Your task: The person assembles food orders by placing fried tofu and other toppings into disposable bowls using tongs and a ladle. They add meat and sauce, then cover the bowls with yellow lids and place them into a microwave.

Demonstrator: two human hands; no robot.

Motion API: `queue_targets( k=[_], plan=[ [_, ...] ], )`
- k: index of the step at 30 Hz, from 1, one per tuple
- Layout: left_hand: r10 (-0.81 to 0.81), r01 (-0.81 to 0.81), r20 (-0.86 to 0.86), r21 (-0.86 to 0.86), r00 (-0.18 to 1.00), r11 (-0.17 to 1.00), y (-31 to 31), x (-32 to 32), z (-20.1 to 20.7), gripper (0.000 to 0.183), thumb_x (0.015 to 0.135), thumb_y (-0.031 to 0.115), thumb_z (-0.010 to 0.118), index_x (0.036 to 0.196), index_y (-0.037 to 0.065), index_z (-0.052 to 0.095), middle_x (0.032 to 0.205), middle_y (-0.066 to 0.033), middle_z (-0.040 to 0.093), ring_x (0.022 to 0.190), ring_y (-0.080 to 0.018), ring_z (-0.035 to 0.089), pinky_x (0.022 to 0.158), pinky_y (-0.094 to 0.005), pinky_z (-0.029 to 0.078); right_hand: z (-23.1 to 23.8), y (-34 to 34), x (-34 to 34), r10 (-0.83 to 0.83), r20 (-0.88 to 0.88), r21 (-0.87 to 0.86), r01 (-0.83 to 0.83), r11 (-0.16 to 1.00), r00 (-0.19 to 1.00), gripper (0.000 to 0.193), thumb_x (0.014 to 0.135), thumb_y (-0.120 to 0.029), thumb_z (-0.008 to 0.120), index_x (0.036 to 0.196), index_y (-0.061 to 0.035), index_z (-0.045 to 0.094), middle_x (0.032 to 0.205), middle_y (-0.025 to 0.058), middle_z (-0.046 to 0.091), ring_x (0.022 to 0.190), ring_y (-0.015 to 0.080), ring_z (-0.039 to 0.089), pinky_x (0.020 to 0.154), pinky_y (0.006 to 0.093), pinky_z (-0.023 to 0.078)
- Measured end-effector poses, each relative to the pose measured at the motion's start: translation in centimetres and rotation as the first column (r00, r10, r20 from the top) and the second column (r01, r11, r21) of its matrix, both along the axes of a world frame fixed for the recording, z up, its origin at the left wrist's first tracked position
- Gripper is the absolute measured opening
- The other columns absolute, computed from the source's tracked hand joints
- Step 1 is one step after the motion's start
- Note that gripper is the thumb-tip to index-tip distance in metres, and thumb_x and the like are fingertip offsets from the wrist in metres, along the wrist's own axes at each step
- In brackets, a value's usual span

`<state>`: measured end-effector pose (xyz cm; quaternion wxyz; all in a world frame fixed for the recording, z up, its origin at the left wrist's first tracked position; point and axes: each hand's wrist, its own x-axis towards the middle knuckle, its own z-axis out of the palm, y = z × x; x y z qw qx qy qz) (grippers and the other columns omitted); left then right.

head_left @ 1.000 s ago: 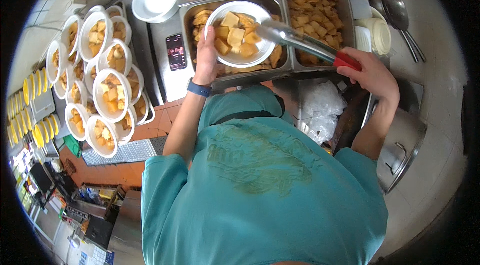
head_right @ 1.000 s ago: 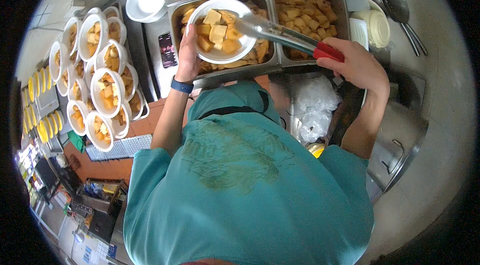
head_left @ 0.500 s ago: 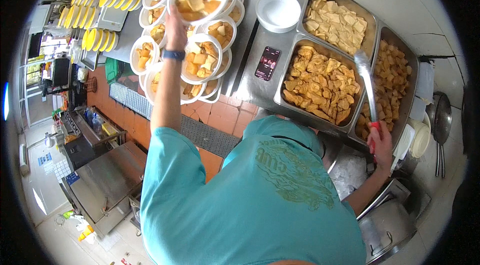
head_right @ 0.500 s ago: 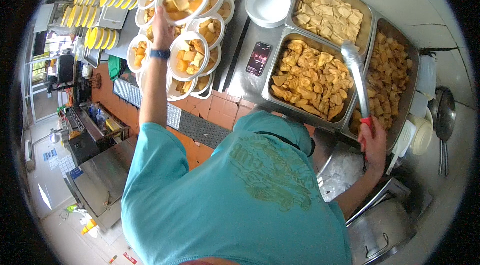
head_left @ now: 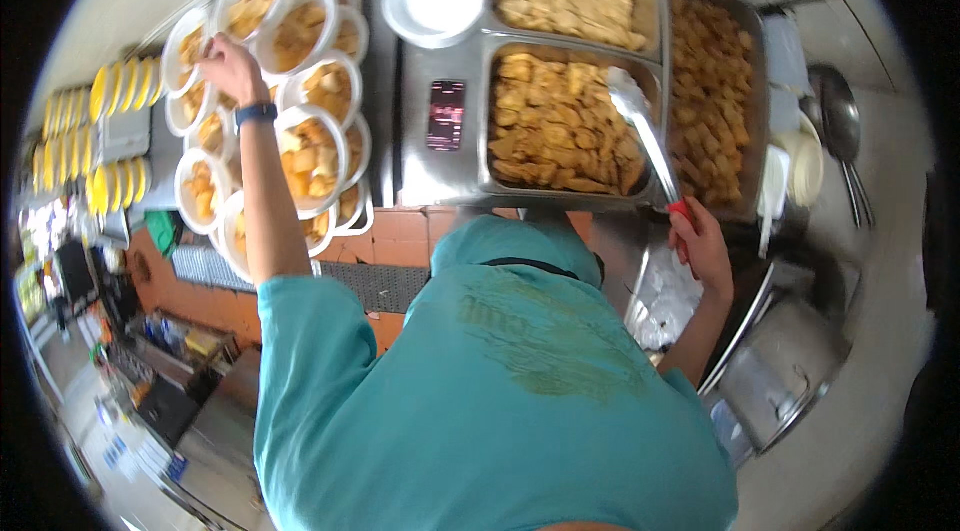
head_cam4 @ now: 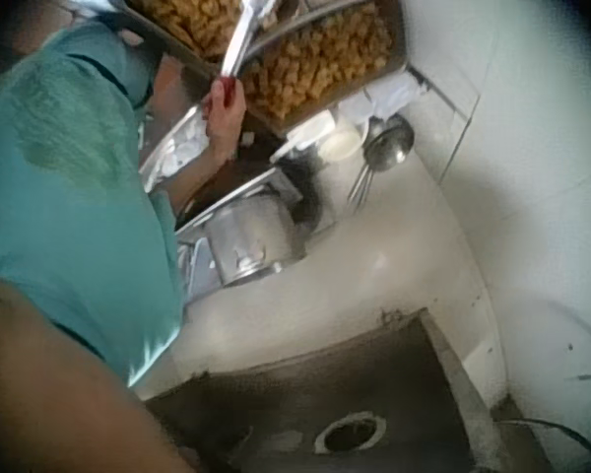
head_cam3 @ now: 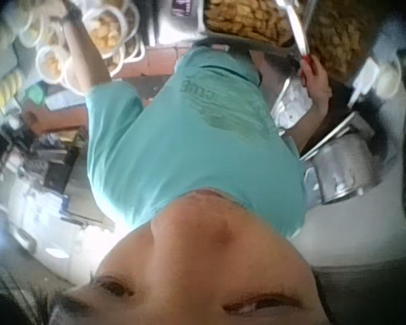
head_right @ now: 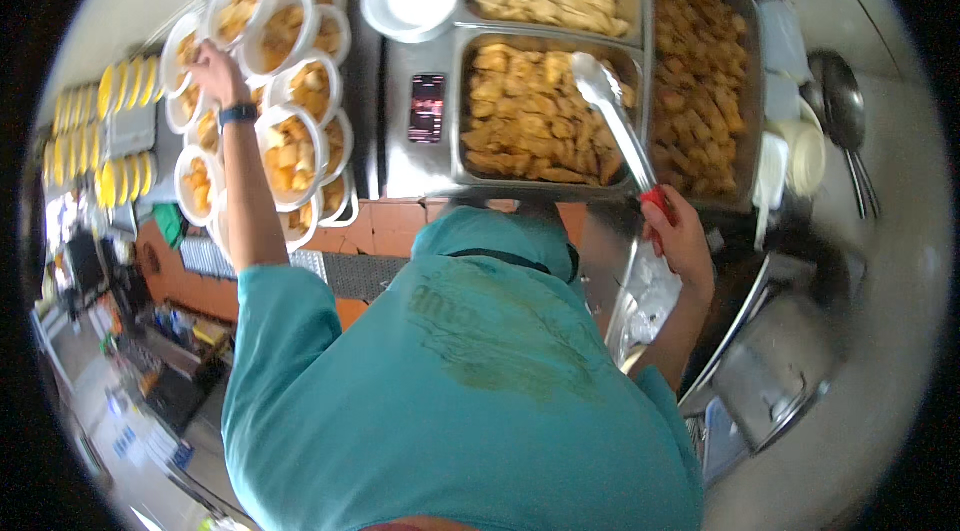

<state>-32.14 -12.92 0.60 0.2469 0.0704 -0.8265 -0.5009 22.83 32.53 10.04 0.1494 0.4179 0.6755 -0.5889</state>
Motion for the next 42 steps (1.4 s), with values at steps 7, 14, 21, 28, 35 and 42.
queue_targets(
  k=[7, 14, 21, 28, 35, 42],
  plan=[
    [-0.691, 0.499, 0.192, -0.822, 0.697, 0.274, 20.5, 3.6, -4.8, 0.051, 0.083, 0.013, 0.059, 0.134, 0.011, 0.053, 0.12, -0.0204, 0.062, 0.119, -0.0381, 0.056, 0.1, -0.0477, 0.046, -1.8, -2.2, -3.3, 0.342, 0.156, 0.596, -0.365, 0.716, 0.927, 0.051, 0.088, -0.047, 0.071, 0.114, -0.0033, 0.061, 0.079, 0.0142, 0.067, 0.067, 0.0303, 0.066, 0.062, 0.0421, 0.051],
    [-0.325, 0.581, 0.516, -0.8, 0.793, 0.148, 22.6, -1.0, -9.9, 0.039, 0.088, 0.017, 0.057, 0.127, 0.018, 0.058, 0.11, -0.0176, 0.07, 0.102, -0.0393, 0.068, 0.084, -0.0509, 0.055, -3.6, -6.4, -10.6, 0.339, 0.402, 0.614, -0.525, 0.59, 0.851, 0.052, 0.09, -0.042, 0.068, 0.112, 0.0033, 0.056, 0.078, 0.0207, 0.069, 0.075, 0.0383, 0.07, 0.067, 0.0477, 0.055],
    [-0.311, 0.447, 0.353, -0.835, 0.883, 0.32, 22.9, 0.5, -2.9, 0.033, 0.086, 0.034, 0.058, 0.111, 0.016, 0.069, 0.101, -0.0189, 0.072, 0.098, -0.0395, 0.069, 0.086, -0.0495, 0.054, -6.8, -6.1, -7.8, 0.316, 0.336, 0.631, -0.461, 0.624, 0.887, 0.038, 0.095, -0.034, 0.064, 0.107, 0.0005, 0.056, 0.078, 0.0235, 0.068, 0.076, 0.0406, 0.069, 0.066, 0.0499, 0.053],
    [-0.318, 0.363, 0.176, -0.398, 0.931, 0.842, 16.8, 10.1, 4.0, 0.034, 0.082, 0.029, 0.066, 0.092, -0.003, 0.061, 0.084, -0.0237, 0.066, 0.079, -0.0361, 0.066, 0.077, -0.0428, 0.051, -4.0, -2.8, -4.8, 0.214, 0.012, 0.352, -0.204, 0.913, 0.977, 0.032, 0.096, -0.033, 0.064, 0.102, -0.0019, 0.059, 0.072, 0.0119, 0.064, 0.068, 0.0239, 0.067, 0.061, 0.0371, 0.05],
    [-0.701, 0.541, 0.399, 0.449, 0.591, 0.712, 19.8, 25.5, -0.9, 0.047, 0.101, 0.02, 0.053, 0.145, 0.005, 0.046, 0.135, -0.0166, 0.057, 0.12, -0.0254, 0.056, 0.103, -0.0387, 0.043, 3.7, -0.8, -1.3, 0.251, -0.091, 0.062, -0.246, 0.967, 0.964, 0.034, 0.095, -0.034, 0.065, 0.111, -0.0045, 0.062, 0.072, 0.0014, 0.058, 0.063, 0.0114, 0.056, 0.059, 0.0278, 0.045],
    [-0.812, 0.309, 0.351, 0.796, 0.466, 0.521, 21.7, 28.6, -2.2, 0.056, 0.103, 0.036, 0.055, 0.146, 0.003, 0.042, 0.14, -0.0143, 0.052, 0.129, -0.0229, 0.049, 0.106, -0.0374, 0.042, 3.4, 11.1, -13.4, 0.525, 0.327, 0.569, -0.607, 0.554, 0.786, 0.053, 0.092, -0.053, 0.062, 0.11, -0.0035, 0.063, 0.074, 0.0078, 0.064, 0.063, 0.0177, 0.063, 0.059, 0.0329, 0.05]
  ],
)
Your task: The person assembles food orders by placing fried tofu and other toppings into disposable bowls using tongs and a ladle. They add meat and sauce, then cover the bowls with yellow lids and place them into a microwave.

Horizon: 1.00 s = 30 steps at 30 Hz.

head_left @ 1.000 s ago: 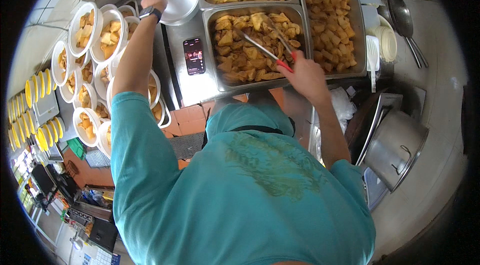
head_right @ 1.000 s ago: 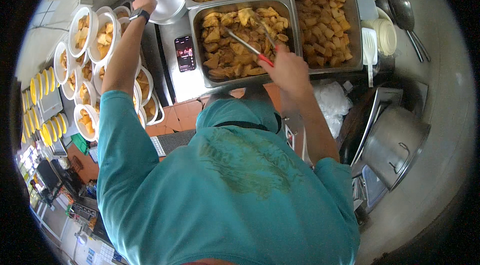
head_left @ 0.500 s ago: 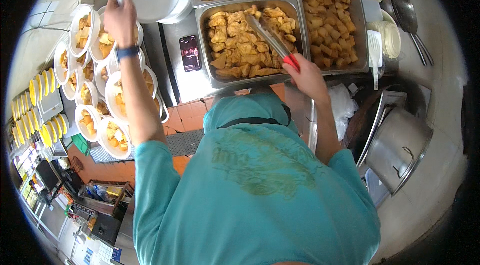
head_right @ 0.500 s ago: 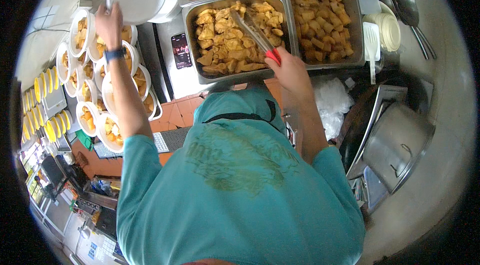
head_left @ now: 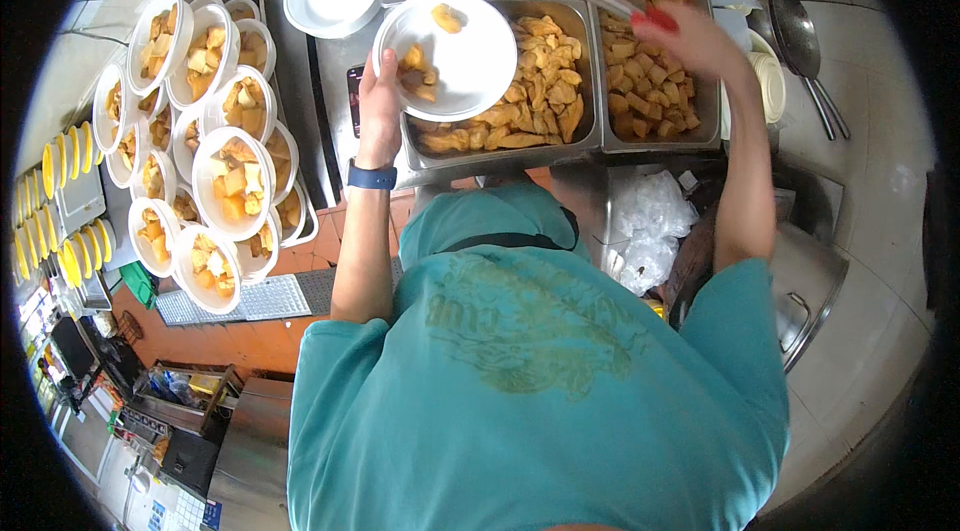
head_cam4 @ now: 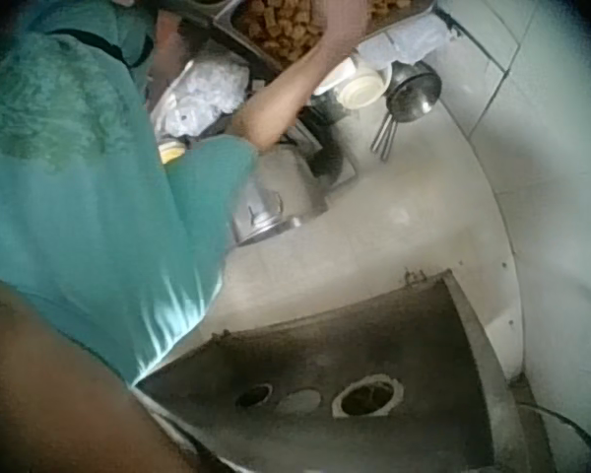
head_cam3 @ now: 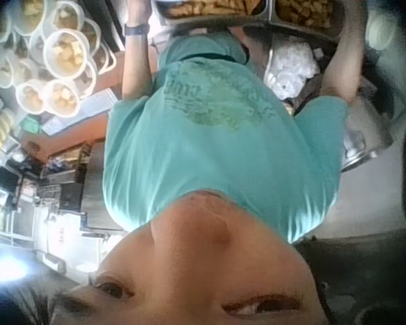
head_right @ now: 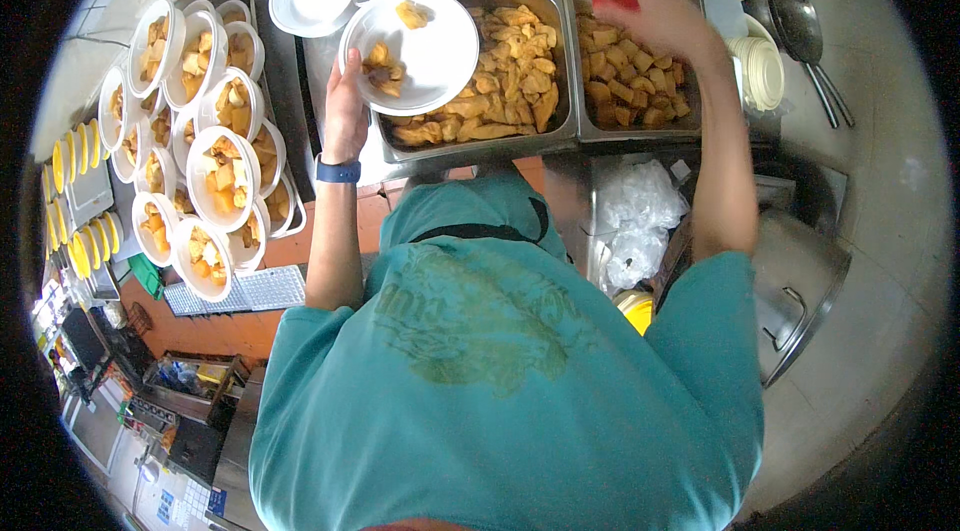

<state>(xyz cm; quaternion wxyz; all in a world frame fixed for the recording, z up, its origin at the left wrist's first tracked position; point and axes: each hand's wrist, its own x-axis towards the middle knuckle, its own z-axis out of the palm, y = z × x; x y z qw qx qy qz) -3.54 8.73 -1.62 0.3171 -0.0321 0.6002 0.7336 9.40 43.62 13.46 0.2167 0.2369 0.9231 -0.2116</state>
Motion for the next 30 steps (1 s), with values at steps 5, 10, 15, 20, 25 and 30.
queue_targets(
  k=[5, 10, 15, 20, 25, 30],
  plan=[
    [0.055, -0.058, 0.074, 0.044, 0.996, 0.997, -0.2, 1.1, 0.0, 0.058, 0.103, 0.036, 0.053, 0.149, 0.004, 0.037, 0.145, -0.0139, 0.047, 0.132, -0.0249, 0.046, 0.111, -0.0397, 0.037, -6.3, 4.7, -10.2, 0.165, 0.378, 0.147, -0.235, 0.961, 0.911, 0.043, 0.094, -0.044, 0.061, 0.099, -0.0015, 0.062, 0.063, 0.0054, 0.058, 0.05, 0.0148, 0.055, 0.047, 0.0317, 0.044],
    [0.093, -0.102, 0.078, 0.114, 0.993, 0.988, -0.5, 1.5, 0.2, 0.055, 0.104, 0.035, 0.051, 0.149, 0.005, 0.037, 0.145, -0.0129, 0.047, 0.134, -0.0243, 0.044, 0.112, -0.0418, 0.036, -8.5, 5.4, -11.2, 0.349, 0.246, 0.037, -0.369, 0.929, 0.904, 0.04, 0.096, -0.043, 0.059, 0.097, -0.0026, 0.061, 0.06, 0.0052, 0.057, 0.046, 0.0141, 0.052, 0.044, 0.0312, 0.042],
    [0.123, -0.13, 0.057, 0.138, 0.991, 0.982, 1.1, 1.1, -0.9, 0.051, 0.106, 0.034, 0.048, 0.146, 0.004, 0.041, 0.14, -0.0122, 0.052, 0.129, -0.0224, 0.047, 0.11, -0.0365, 0.035, -4.1, 7.2, -7.3, 0.191, 0.171, -0.094, -0.177, 0.98, 0.967, 0.035, 0.098, -0.039, 0.058, 0.101, -0.0039, 0.062, 0.059, 0.0037, 0.057, 0.046, 0.0101, 0.05, 0.042, 0.0273, 0.037],
    [0.042, -0.042, -0.004, 0.107, 0.999, 0.993, 4.0, 0.1, -2.0, 0.049, 0.107, 0.035, 0.043, 0.145, 0.002, 0.042, 0.138, -0.0126, 0.053, 0.126, -0.0209, 0.049, 0.107, -0.0341, 0.037, 2.5, 5.4, -1.3, 0.011, 0.101, -0.281, 0.018, 0.959, 0.995, 0.037, 0.099, -0.041, 0.058, 0.111, -0.006, 0.062, 0.06, -0.0018, 0.05, 0.048, 0.0041, 0.045, 0.041, 0.0225, 0.033],
    [0.028, -0.025, -0.018, 0.121, 0.999, 0.992, 5.7, -0.2, -2.0, 0.049, 0.107, 0.035, 0.042, 0.144, 0.002, 0.042, 0.136, -0.0124, 0.054, 0.125, -0.0208, 0.05, 0.106, -0.0349, 0.039, 5.0, 4.0, 1.2, 0.024, -0.019, -0.223, -0.028, 0.974, 1.0, 0.033, 0.1, -0.038, 0.058, 0.112, -0.0079, 0.062, 0.062, -0.0027, 0.049, 0.049, 0.0048, 0.045, 0.041, 0.024, 0.033],
    [0.025, -0.024, -0.002, 0.159, 1.0, 0.987, 4.1, 0.7, -1.7, 0.051, 0.108, 0.036, 0.042, 0.144, 0.001, 0.042, 0.137, -0.0111, 0.052, 0.125, -0.0198, 0.05, 0.106, -0.0347, 0.04, 1.0, 5.3, -7.0, 0.2, 0.35, 0.166, -0.271, 0.948, 0.915, 0.045, 0.093, -0.047, 0.064, 0.115, -0.008, 0.063, 0.066, 0.001, 0.058, 0.053, 0.0077, 0.053, 0.044, 0.024, 0.04]
  ],
)
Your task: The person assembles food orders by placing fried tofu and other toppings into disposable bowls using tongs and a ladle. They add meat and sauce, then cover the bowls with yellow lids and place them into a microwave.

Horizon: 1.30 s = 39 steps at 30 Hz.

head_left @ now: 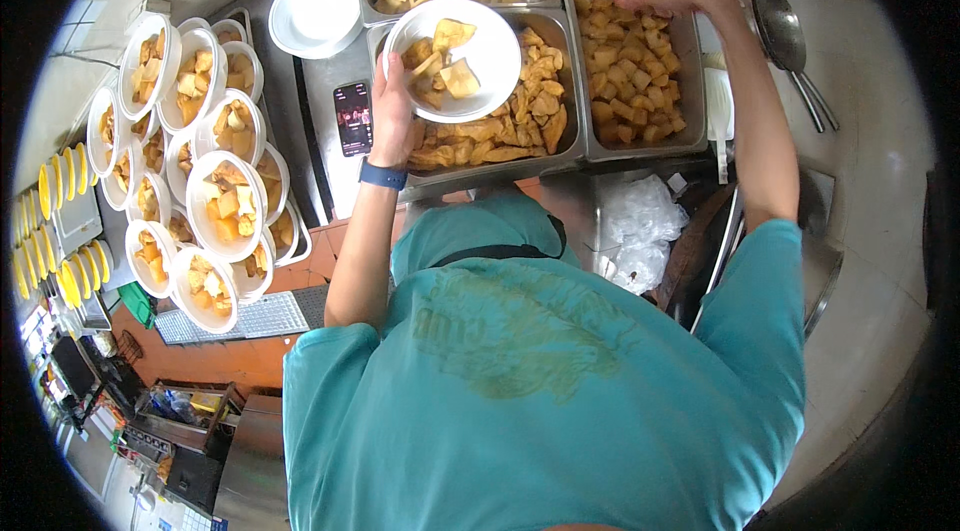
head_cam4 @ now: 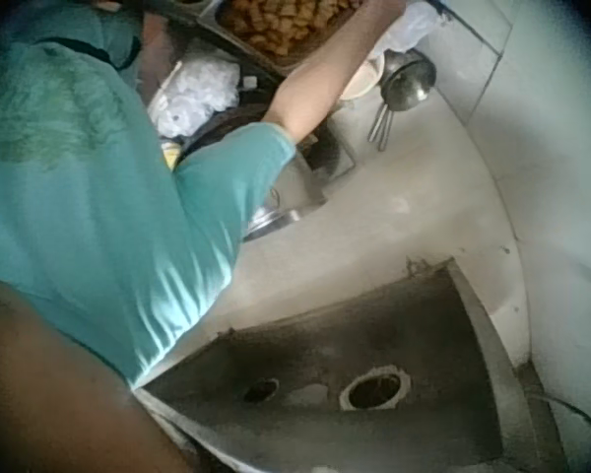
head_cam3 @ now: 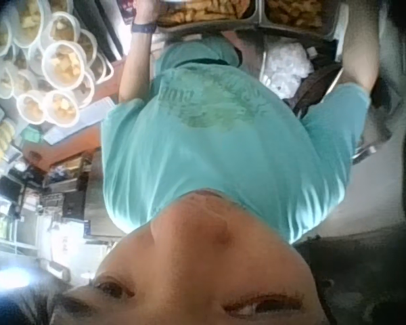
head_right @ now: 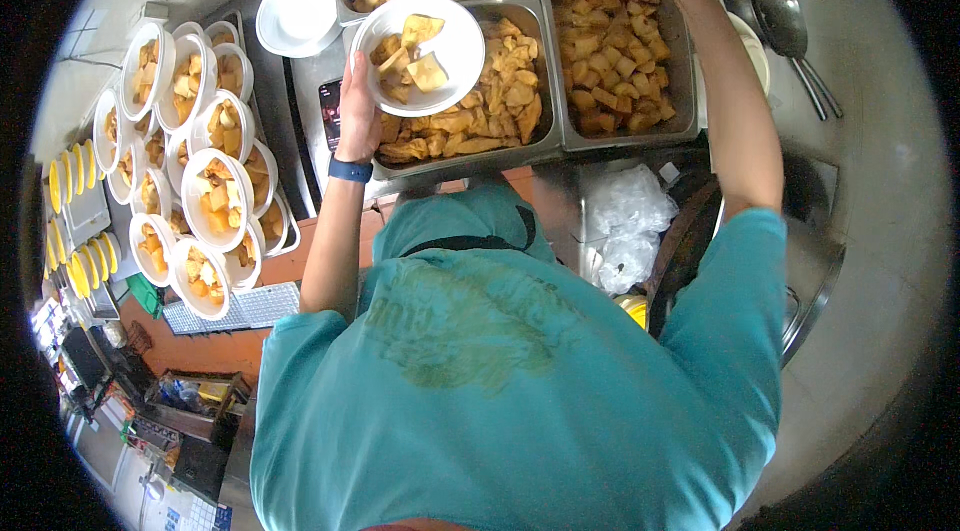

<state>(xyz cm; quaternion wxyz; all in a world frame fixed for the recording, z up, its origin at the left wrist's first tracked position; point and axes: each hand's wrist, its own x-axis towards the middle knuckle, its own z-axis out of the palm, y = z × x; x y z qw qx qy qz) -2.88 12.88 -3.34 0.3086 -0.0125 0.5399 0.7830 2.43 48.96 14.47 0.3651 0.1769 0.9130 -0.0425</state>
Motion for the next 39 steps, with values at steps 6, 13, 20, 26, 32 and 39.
queue_targets(
  k=[6, 13, 20, 26, 32, 39],
  plan=[
    [0.027, -0.027, 0.0, -0.04, 1.0, 0.999, -0.7, 0.6, -0.6, 0.054, 0.107, 0.037, 0.044, 0.146, 0.0, 0.04, 0.141, -0.0106, 0.05, 0.131, -0.0203, 0.044, 0.113, -0.0357, 0.032, -0.7, -0.6, -8.1, 0.117, 0.397, -0.075, -0.095, 0.993, 0.91, 0.039, 0.09, -0.044, 0.068, 0.098, -0.0062, 0.074, 0.076, 0.0113, 0.071, 0.066, 0.028, 0.067, 0.053, 0.0406, 0.053],
    [-0.033, 0.031, -0.038, -0.067, 0.999, 0.997, 0.6, 0.4, -0.4, 0.051, 0.107, 0.036, 0.043, 0.145, 0.002, 0.043, 0.139, -0.01, 0.052, 0.129, -0.0197, 0.046, 0.111, -0.0343, 0.033, 5.8, 0.4, 2.1, -0.011, -0.15, -0.037, 0.006, 0.999, 0.989, 0.047, 0.092, -0.046, 0.066, 0.122, -0.0094, 0.062, 0.069, 0.0016, 0.06, 0.053, 0.0103, 0.053, 0.045, 0.0257, 0.042],
    [-0.014, 0.013, 0.018, 0.046, 1.0, 0.999, 3.7, 0.2, -0.4, 0.052, 0.106, 0.038, 0.047, 0.144, 0.003, 0.043, 0.137, -0.0086, 0.052, 0.125, -0.0198, 0.049, 0.106, -0.035, 0.039, 2.0, -1.8, 16.2, -0.275, -0.525, -0.042, 0.299, 0.953, 0.806, 0.055, 0.088, -0.049, 0.07, 0.118, -0.004, 0.063, 0.092, 0.0134, 0.072, 0.078, 0.0266, 0.07, 0.068, 0.0384, 0.055],
    [-0.099, 0.098, 0.047, 0.022, 0.994, 0.995, 3.4, 1.4, -0.7, 0.062, 0.104, 0.041, 0.05, 0.152, 0.006, 0.032, 0.148, -0.0088, 0.042, 0.136, -0.0222, 0.041, 0.113, -0.0374, 0.034, -13.3, -0.6, 16.5, -0.319, -0.407, 0.14, 0.403, 0.904, 0.856, 0.053, 0.092, -0.04, 0.067, 0.126, -0.0016, 0.055, 0.09, 0.0193, 0.071, 0.086, 0.0374, 0.07, 0.076, 0.0479, 0.055],
    [-0.169, 0.17, 0.026, -0.02, 0.985, 0.985, 3.1, 1.9, -0.7, 0.062, 0.104, 0.042, 0.05, 0.152, 0.007, 0.034, 0.147, -0.0087, 0.044, 0.136, -0.0221, 0.041, 0.113, -0.0381, 0.033, -16.0, 3.1, 13.2, -0.045, -0.433, 0.241, 0.164, 0.957, 0.9, 0.042, 0.096, -0.032, 0.063, 0.119, 0.0018, 0.057, 0.088, 0.0206, 0.07, 0.083, 0.0333, 0.071, 0.069, 0.044, 0.058],
    [-0.137, 0.137, 0.039, 0.008, 0.99, 0.991, 2.3, 2.2, -0.4, 0.062, 0.103, 0.043, 0.051, 0.151, 0.007, 0.035, 0.149, -0.0103, 0.043, 0.136, -0.0243, 0.043, 0.112, -0.0396, 0.037, -20.8, 3.4, 16.0, -0.242, -0.448, 0.095, 0.316, 0.944, 0.861, 0.04, 0.097, -0.034, 0.061, 0.113, 0.0021, 0.056, 0.085, 0.0198, 0.069, 0.081, 0.0385, 0.068, 0.071, 0.0483, 0.055]
  ],
)
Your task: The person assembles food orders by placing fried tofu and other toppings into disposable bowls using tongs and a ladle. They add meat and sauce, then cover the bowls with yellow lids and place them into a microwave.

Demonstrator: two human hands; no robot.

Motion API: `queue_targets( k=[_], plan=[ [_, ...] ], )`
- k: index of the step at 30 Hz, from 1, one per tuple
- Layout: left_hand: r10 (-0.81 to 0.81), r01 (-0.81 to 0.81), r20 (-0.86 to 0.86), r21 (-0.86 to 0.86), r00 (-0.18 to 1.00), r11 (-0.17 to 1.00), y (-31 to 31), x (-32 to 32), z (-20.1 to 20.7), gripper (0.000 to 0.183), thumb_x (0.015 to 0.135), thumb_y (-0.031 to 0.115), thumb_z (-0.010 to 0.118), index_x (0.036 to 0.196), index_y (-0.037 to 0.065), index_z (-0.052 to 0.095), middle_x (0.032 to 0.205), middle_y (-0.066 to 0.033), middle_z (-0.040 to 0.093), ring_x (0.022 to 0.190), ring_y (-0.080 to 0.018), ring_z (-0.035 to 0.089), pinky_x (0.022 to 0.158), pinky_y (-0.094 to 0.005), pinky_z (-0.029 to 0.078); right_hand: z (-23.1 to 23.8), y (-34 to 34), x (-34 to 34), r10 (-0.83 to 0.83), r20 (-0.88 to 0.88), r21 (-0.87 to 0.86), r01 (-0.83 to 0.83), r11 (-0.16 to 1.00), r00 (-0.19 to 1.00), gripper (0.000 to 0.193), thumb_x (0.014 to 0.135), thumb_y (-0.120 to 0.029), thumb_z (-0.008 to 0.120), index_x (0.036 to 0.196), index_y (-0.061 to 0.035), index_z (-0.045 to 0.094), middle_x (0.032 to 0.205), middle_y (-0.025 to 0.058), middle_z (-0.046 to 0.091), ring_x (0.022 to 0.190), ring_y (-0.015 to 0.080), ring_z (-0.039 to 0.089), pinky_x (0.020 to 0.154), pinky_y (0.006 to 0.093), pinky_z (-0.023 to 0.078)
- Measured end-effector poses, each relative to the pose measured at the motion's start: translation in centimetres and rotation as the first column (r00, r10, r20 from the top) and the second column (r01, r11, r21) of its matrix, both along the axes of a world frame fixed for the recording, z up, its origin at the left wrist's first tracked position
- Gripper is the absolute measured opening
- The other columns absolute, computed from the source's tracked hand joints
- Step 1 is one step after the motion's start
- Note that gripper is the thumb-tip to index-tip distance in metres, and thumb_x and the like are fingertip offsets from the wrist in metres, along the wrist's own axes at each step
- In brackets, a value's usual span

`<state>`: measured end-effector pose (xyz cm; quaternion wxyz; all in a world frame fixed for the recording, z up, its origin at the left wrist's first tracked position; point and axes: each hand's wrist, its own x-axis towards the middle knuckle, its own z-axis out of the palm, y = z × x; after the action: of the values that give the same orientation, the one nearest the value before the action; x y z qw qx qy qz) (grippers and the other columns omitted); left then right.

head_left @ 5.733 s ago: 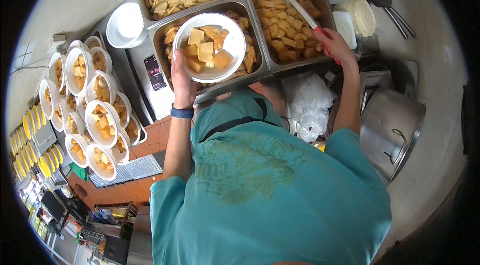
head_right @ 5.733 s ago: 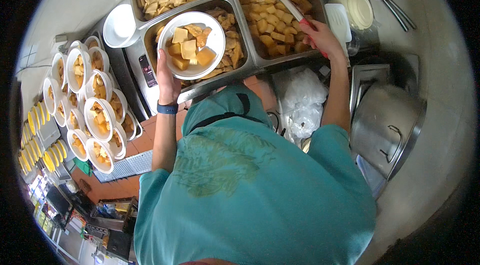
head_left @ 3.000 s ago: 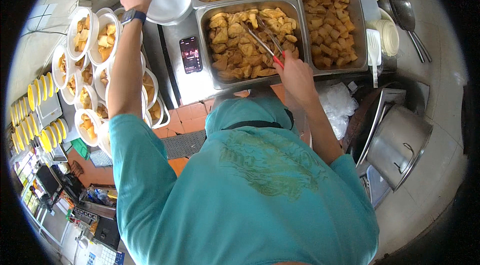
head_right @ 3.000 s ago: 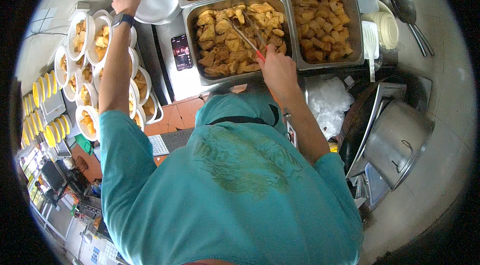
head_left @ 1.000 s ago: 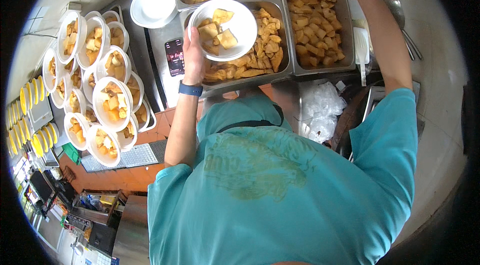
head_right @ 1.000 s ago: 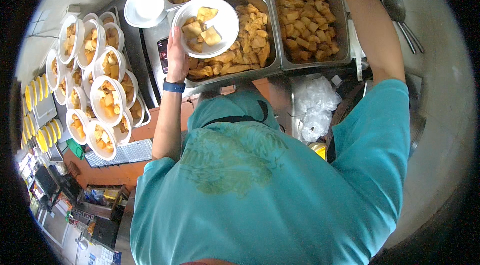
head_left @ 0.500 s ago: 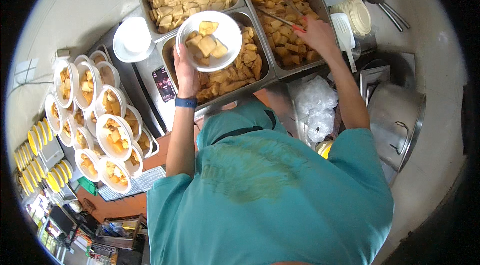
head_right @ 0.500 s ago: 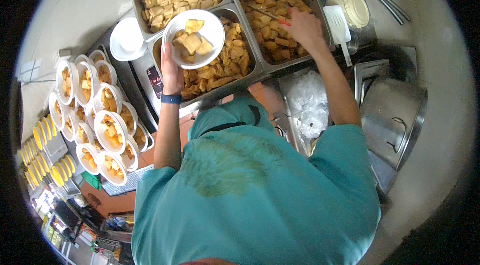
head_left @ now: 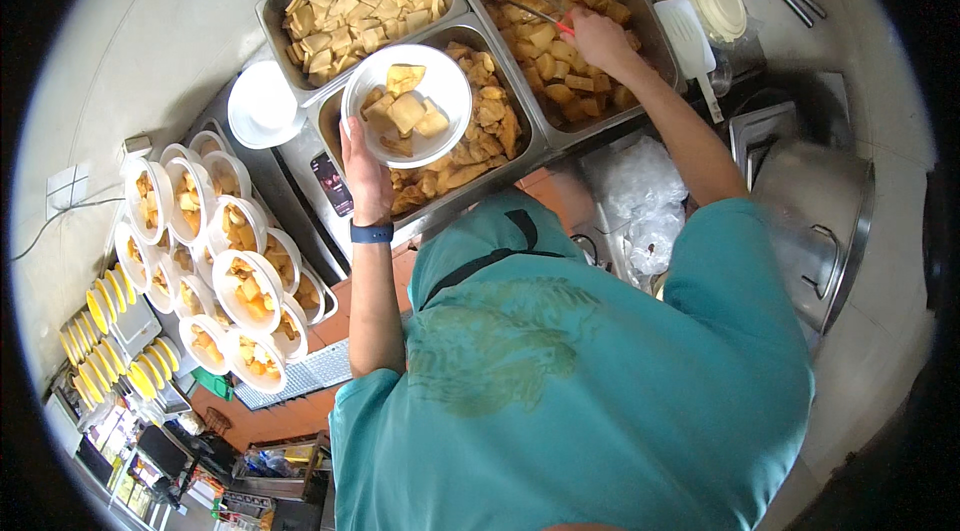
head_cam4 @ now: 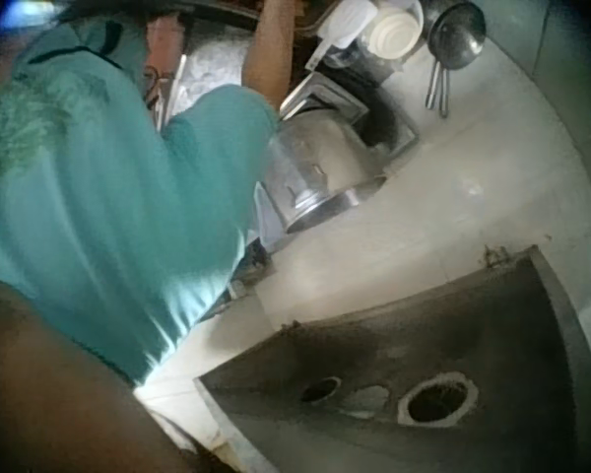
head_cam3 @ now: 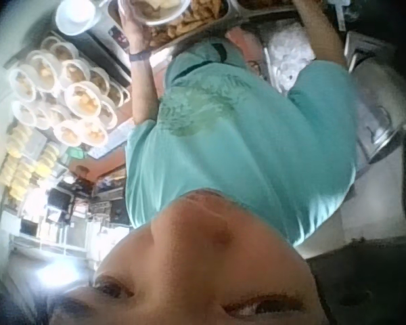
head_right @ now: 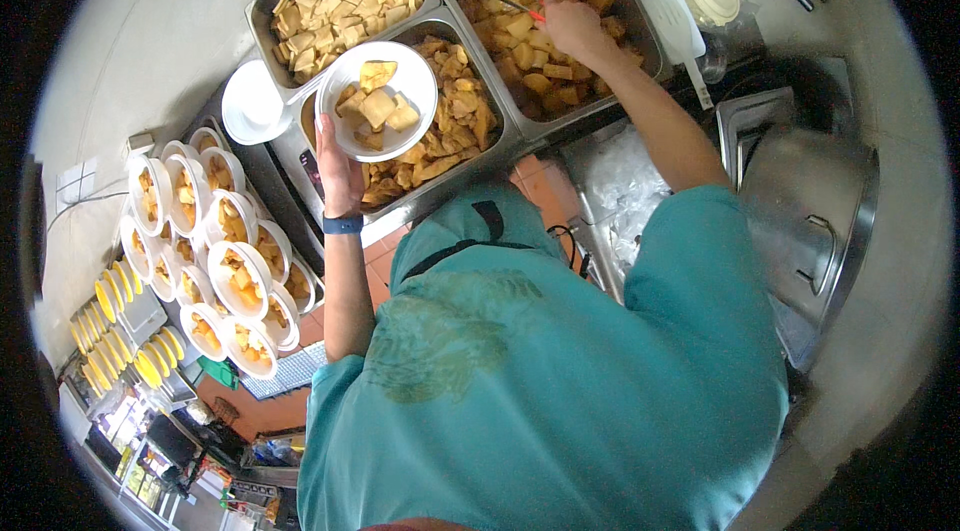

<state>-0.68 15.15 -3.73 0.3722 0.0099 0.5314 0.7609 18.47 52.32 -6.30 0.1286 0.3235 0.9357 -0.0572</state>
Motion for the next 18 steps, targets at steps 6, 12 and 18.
queue_targets(
  k=[6, 12, 18],
  plan=[
    [0.037, -0.036, 0.027, -0.05, 0.999, 0.998, 1.2, 0.1, -0.8, 0.061, 0.103, 0.04, 0.052, 0.151, 0.006, 0.035, 0.149, -0.0096, 0.043, 0.137, -0.023, 0.041, 0.112, -0.0385, 0.035, 1.5, -1.1, 2.6, -0.447, -0.147, -0.677, 0.24, 0.696, 0.882, 0.035, 0.099, -0.038, 0.059, 0.097, -0.0026, 0.059, 0.07, 0.0054, 0.061, 0.053, 0.0175, 0.055, 0.048, 0.0307, 0.045],
    [0.005, -0.003, 0.023, -0.084, 1.0, 0.996, 4.5, 0.2, -1.7, 0.059, 0.103, 0.04, 0.053, 0.149, 0.004, 0.039, 0.143, -0.008, 0.048, 0.129, -0.0191, 0.044, 0.11, -0.0339, 0.033, 8.1, -6.5, 7.6, -0.755, 0.015, -0.967, 0.202, 0.156, 0.655, 0.032, 0.1, -0.038, 0.058, 0.094, -0.0061, 0.058, 0.061, -0.0022, 0.051, 0.043, 0.004, 0.042, 0.041, 0.0214, 0.034],
    [-0.023, 0.023, 0.001, -0.091, 1.0, 0.996, 5.9, 0.3, -1.7, 0.055, 0.105, 0.038, 0.05, 0.146, 0.003, 0.042, 0.143, -0.0092, 0.048, 0.13, -0.0199, 0.045, 0.111, -0.0345, 0.033, 10.4, -7.6, 6.8, -0.422, -0.2, -0.514, 0.273, 0.813, 0.884, 0.044, 0.095, -0.044, 0.063, 0.105, -0.001, 0.063, 0.07, 0.0083, 0.063, 0.058, 0.0205, 0.062, 0.054, 0.0329, 0.047]
  ],
)
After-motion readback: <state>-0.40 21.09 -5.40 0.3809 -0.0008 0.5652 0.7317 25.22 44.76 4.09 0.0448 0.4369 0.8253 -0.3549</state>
